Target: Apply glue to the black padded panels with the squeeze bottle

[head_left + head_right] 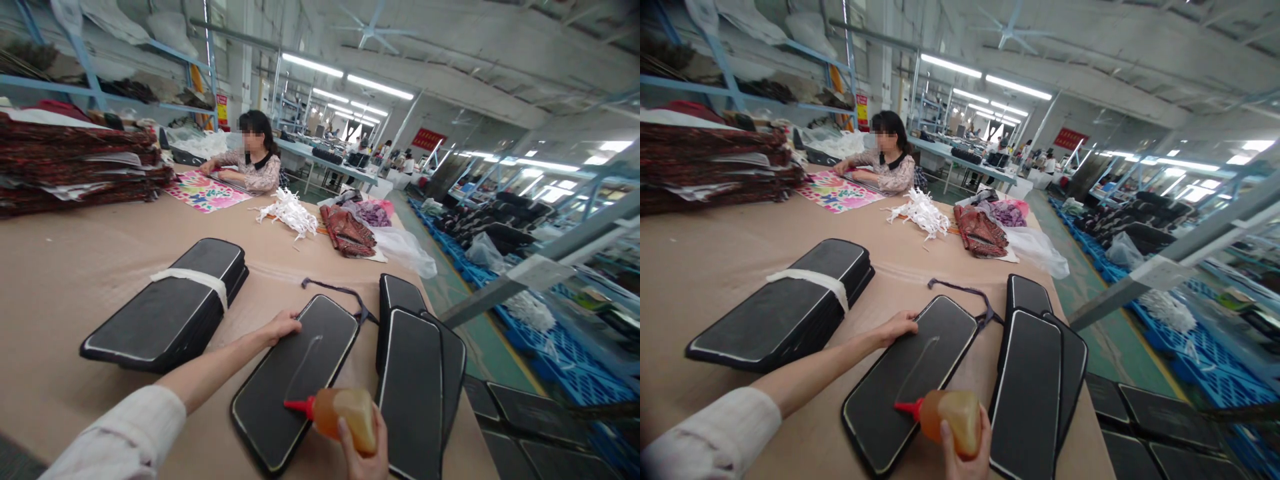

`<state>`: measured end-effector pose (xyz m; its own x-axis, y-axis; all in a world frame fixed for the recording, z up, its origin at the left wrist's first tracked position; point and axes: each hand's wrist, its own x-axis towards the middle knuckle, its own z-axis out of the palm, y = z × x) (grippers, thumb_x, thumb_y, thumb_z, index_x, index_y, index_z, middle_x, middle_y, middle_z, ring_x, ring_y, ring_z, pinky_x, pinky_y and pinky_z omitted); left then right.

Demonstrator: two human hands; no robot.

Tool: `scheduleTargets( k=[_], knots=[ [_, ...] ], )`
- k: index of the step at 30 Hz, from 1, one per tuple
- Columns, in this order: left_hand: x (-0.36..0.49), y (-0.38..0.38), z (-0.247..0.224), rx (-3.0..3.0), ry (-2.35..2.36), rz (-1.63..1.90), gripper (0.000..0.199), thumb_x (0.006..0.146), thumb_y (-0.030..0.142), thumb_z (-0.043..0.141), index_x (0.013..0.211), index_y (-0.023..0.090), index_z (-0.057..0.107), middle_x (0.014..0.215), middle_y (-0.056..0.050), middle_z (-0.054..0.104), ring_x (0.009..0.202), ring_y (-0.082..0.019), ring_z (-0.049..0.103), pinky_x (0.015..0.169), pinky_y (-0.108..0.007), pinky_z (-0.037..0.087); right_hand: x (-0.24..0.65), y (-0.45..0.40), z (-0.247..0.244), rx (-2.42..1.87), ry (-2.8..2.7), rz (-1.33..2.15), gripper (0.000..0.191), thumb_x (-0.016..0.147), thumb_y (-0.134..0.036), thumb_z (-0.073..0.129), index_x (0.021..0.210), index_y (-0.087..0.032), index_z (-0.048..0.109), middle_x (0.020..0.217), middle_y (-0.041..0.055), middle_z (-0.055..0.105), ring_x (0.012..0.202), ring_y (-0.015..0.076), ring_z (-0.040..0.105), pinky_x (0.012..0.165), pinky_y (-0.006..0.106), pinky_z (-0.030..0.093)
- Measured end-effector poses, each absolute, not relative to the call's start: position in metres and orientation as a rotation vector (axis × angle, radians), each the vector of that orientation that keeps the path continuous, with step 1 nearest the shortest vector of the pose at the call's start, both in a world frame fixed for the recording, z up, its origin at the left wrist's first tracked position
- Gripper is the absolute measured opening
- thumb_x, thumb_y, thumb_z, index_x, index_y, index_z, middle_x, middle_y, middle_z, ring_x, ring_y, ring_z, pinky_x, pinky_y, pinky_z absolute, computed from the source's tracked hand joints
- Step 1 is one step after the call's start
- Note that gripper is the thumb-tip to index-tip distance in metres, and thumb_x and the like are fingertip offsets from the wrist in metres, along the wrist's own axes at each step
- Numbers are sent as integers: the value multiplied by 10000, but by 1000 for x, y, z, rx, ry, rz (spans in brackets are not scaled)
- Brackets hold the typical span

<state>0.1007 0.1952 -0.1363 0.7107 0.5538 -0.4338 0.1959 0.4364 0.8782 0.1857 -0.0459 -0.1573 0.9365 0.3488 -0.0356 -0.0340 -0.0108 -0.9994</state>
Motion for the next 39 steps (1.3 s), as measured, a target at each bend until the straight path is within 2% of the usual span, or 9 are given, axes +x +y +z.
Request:
scheduleTargets(
  k=[4,9,15,18,24,26,30,33,39],
  knots=[
    [97,200,-109,1131,729,220,391,443,102,463,803,144,610,543,9,604,451,-133,538,416,-205,403,209,-35,-124,-1374,-175,243,791,516,-445,737,1182,-182,403,1017,52,508,853,162,515,796,284,433],
    [96,188,-77,1112,602,123,415,444,91,480,830,150,619,623,-11,646,491,-131,561,443,-197,410,248,-16,-82,-1228,-193,175,666,564,-380,734,1126,-177,439,1052,56,510,891,160,511,835,315,421],
    [99,192,-68,1072,594,147,371,459,83,493,806,136,613,588,-6,637,469,-117,545,472,-205,419,210,-31,-98,-1284,-230,224,696,521,-392,750,1111,-152,470,937,44,546,766,143,527,669,218,459],
    [97,198,-60,1073,593,167,406,467,83,489,849,143,614,650,-10,657,490,-114,553,482,-201,418,192,-40,-97,-1333,-256,219,719,471,-384,771,1094,-144,504,885,50,558,716,161,526,598,229,464],
    [97,188,-37,1088,479,139,438,483,84,511,900,169,615,653,10,645,527,-113,566,504,-195,417,229,-22,-46,-1241,-252,10,686,574,-403,717,1160,-188,434,1071,54,496,900,177,500,854,343,408],
    [101,185,-34,1087,462,132,432,480,84,509,890,165,619,630,12,636,532,-118,568,512,-201,421,233,-18,-44,-1249,-284,6,681,577,-407,714,1155,-185,432,1070,60,497,918,189,498,849,350,412],
    [104,189,-32,1093,503,172,424,461,77,489,858,149,621,572,18,613,497,-118,551,516,-217,431,206,-27,-69,-1347,-366,105,730,516,-454,733,1121,-140,469,944,70,542,785,182,527,695,267,456],
    [100,194,-27,1120,524,216,410,469,73,485,850,145,618,607,10,629,489,-110,544,513,-214,430,194,-36,-73,-1430,-444,116,771,483,-476,743,1119,-136,471,954,81,546,796,198,529,688,272,460],
    [92,186,-13,1165,408,167,402,494,71,506,869,158,619,664,5,642,546,-121,573,535,-215,437,227,-20,-31,-1199,-306,6,701,536,-392,737,1143,-187,454,1054,62,520,903,195,519,865,367,408]
  ],
)
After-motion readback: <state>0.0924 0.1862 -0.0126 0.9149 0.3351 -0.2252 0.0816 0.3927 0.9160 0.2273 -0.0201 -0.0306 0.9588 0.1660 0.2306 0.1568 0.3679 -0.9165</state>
